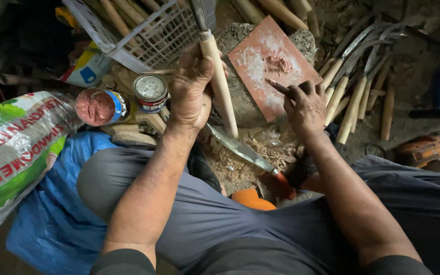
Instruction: The person sits on the floor and assembles a tool by inserting a metal rod into a wooden handle. They use a small knife to scrape and clean the end of the handle before inserting the rod and tapping it into place.
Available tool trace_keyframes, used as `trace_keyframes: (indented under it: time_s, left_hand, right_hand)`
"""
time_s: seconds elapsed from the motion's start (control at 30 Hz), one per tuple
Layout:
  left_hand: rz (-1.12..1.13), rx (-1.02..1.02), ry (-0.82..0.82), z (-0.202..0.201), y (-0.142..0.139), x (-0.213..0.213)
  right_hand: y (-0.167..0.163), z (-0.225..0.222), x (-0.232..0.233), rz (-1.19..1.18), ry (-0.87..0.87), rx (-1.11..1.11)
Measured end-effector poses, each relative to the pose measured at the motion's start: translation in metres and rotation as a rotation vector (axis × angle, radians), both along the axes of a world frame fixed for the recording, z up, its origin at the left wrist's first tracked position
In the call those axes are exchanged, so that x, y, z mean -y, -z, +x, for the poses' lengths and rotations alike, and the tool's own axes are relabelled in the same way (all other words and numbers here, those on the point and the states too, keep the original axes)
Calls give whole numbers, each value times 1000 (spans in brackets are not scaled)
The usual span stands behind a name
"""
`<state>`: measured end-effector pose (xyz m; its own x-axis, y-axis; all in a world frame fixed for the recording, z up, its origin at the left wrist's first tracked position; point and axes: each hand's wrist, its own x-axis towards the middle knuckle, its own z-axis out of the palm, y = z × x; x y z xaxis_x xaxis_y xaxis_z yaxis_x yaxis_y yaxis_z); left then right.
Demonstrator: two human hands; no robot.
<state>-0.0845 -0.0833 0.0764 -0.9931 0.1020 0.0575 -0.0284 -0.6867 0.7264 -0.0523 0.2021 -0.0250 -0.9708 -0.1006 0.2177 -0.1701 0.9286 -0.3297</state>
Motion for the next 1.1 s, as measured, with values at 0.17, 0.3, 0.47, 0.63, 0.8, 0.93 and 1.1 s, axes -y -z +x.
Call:
trace_keyframes:
  time_s: [0.17,0.3,0.47,0.63,0.8,0.93,1.1]
  left_hand:
    - [-53,-55,-133,-6,2,4]
    - [-52,-67,-121,-9,1,7]
    - [-132,-73,-140,-7,-2,9]
    - [-283,-66,-175,-5,-3,12]
    - [-555,-168,-310,-9,6,11]
    - [-614,-299,-388,-11,8,13]
    - [-757,-357,-553,-17,-30,29]
  right_hand:
    - [-4,-4,8,83,0,65]
    - [-7,-3,9,57,-68,20]
    - [-4,-5,10,24,-55,19]
    - [-2,-5,11,-10,-18,-22]
    - [-9,-7,22,-2,46,-32]
    - [-29,-6,35,-88,23,-74]
    - [-76,1,50,-238,-29,-82]
